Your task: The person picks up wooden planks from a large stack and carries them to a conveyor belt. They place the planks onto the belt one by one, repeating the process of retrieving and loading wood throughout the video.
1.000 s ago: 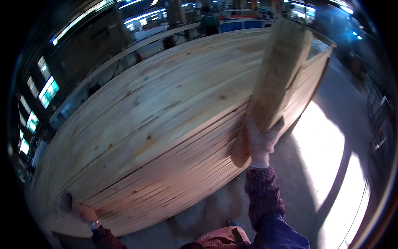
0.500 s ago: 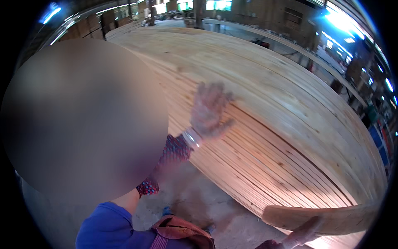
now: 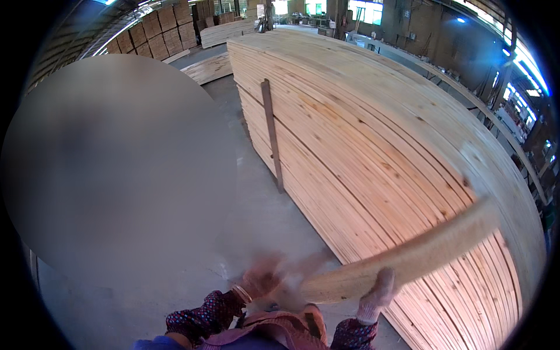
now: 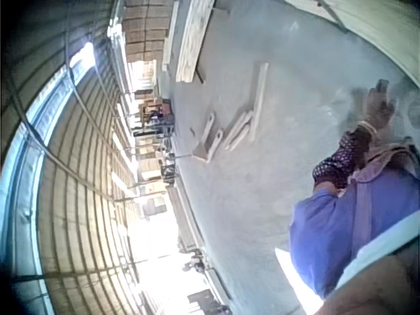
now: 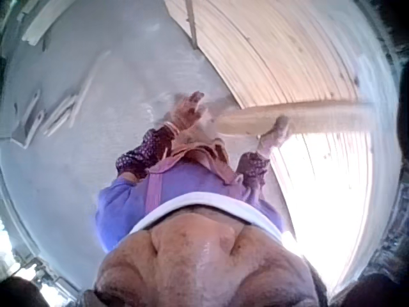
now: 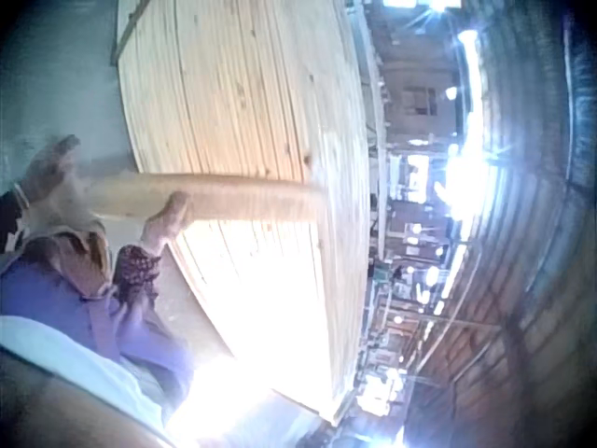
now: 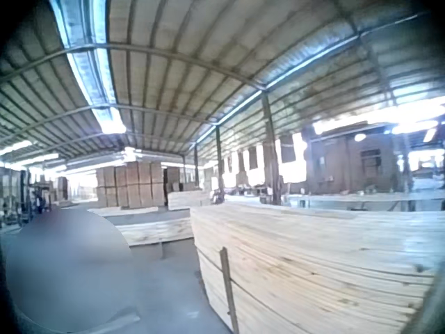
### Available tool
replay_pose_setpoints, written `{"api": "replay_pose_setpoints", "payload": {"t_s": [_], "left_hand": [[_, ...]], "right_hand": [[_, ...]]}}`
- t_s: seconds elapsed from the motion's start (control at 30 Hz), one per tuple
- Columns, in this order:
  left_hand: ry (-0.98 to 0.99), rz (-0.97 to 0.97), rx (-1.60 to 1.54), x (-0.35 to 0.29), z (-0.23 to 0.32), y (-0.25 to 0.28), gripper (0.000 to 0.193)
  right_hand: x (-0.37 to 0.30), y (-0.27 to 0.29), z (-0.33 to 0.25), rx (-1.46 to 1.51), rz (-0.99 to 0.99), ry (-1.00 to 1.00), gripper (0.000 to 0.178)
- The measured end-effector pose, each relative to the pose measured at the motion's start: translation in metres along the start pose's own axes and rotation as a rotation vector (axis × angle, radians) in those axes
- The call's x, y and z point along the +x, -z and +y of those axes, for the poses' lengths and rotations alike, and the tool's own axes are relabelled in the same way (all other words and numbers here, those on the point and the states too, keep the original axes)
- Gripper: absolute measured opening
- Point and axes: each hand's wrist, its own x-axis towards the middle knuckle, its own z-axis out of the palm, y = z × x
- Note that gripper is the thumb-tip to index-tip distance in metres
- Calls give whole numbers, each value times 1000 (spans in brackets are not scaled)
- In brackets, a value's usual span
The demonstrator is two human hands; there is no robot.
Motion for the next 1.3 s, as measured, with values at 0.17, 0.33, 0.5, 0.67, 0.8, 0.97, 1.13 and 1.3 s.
{"api": "replay_pose_setpoints", "payload": {"t_s": [0.17, 0.33, 0.5, 0.67, 0.8, 0.97, 1.13, 1.3], "left_hand": [[289, 67, 80, -6, -155, 16, 53], [724, 137, -145, -12, -271, 57, 48], [1037, -68, 11, -167, -407, 8, 39], [1647, 29, -243, -197, -422, 5, 44], [1783, 36, -447, -174, -476, 7, 45], [1754, 128, -672, -133, -632, 35, 49], [1707, 732, -1093, -52, -837, 142, 54], [1511, 604, -1009, 211, -1011, 314, 52]], "right_hand": [[5, -136, 72, 57, -293, -146, 58], [25, -265, 161, -14, -388, -223, 58], [33, -403, 256, -62, -573, -367, 67], [18, -530, 323, -222, -760, -484, 72], [-2, -619, 386, -235, -928, -699, 73], [-30, -736, 461, -817, -1081, -485, 84], [-42, -833, 533, -1039, -1067, -530, 87], [-27, -958, 584, -917, -1084, -621, 89]]}}
